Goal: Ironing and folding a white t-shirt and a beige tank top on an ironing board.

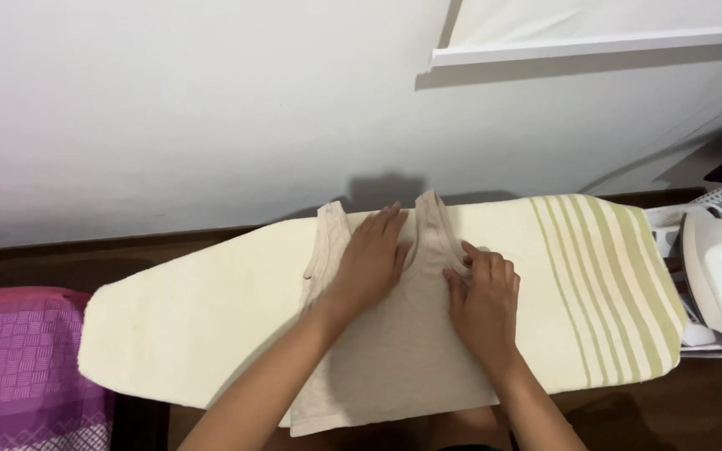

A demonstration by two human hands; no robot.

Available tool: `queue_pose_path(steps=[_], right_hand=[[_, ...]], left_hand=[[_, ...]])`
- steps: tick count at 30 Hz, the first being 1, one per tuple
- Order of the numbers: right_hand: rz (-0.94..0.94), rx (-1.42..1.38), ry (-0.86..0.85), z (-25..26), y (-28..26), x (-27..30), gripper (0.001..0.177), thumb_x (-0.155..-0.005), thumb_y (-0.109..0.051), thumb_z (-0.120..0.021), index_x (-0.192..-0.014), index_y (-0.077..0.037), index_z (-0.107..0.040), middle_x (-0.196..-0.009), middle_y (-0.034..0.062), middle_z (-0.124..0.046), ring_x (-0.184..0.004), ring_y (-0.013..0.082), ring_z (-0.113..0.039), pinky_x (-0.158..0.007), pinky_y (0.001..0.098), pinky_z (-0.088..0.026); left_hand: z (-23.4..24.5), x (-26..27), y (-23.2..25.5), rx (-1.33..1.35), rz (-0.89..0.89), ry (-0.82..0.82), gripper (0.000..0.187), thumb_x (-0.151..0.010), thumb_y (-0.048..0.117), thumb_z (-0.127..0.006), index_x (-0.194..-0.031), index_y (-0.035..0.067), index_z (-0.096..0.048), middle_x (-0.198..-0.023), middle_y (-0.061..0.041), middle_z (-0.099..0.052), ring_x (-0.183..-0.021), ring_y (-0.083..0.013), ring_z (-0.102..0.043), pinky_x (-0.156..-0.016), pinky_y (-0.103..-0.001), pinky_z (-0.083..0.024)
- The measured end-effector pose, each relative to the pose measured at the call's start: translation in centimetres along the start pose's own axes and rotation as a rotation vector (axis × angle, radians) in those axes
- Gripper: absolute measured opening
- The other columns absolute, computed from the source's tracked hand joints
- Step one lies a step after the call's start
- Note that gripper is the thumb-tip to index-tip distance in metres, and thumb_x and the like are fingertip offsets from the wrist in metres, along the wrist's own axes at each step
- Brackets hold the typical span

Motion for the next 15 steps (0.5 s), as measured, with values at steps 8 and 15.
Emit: queue_pose_path(steps=[8, 15], right_hand=[[-0.075, -0.044, 0.059, 0.9, 2.4, -0.9, 0.018, -0.089, -0.021, -0.076, -0.097, -0.006, -0.070, -0.094, 0.0080, -0.065, -0.094, 0.0267, -0.055, -0.088, 0.0417, -0.041], [-0.342, -0.108, -0.045, -1.0, 5.6, -0.1, 0.016, -0.098, -0.023, -0.067, -0.097, -0.007, -0.068, -0.087, 0.0053, -0.069, -0.080, 0.0230, -0.064, -0.089, 0.0385, -0.046]], left_hand=[[-7.9, -13.2, -7.7, 0.331, 0.288, -0.469, 0.046, -0.084, 0.041, -0.079, -0.110, 0.003, -0.075, -0.104, -0.014, -0.076, -0.094, -0.0245, -0.070, -0.085, -0.038, -0.055], [-5.7, -14.9, -5.0, 0.343, 0.260, -0.321, 0.034, -0.073, 0.040, -0.087, -0.083, 0.008, -0.081, -0.081, -0.007, -0.076, -0.077, -0.0188, -0.068, -0.074, -0.035, -0.055]])
Point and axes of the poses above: each hand's wrist, its own x-axis away from the middle knuckle, its own z-axis out of the back of the hand, y = z × x, the point moved 7 cm from there along -x, towards the middle knuckle
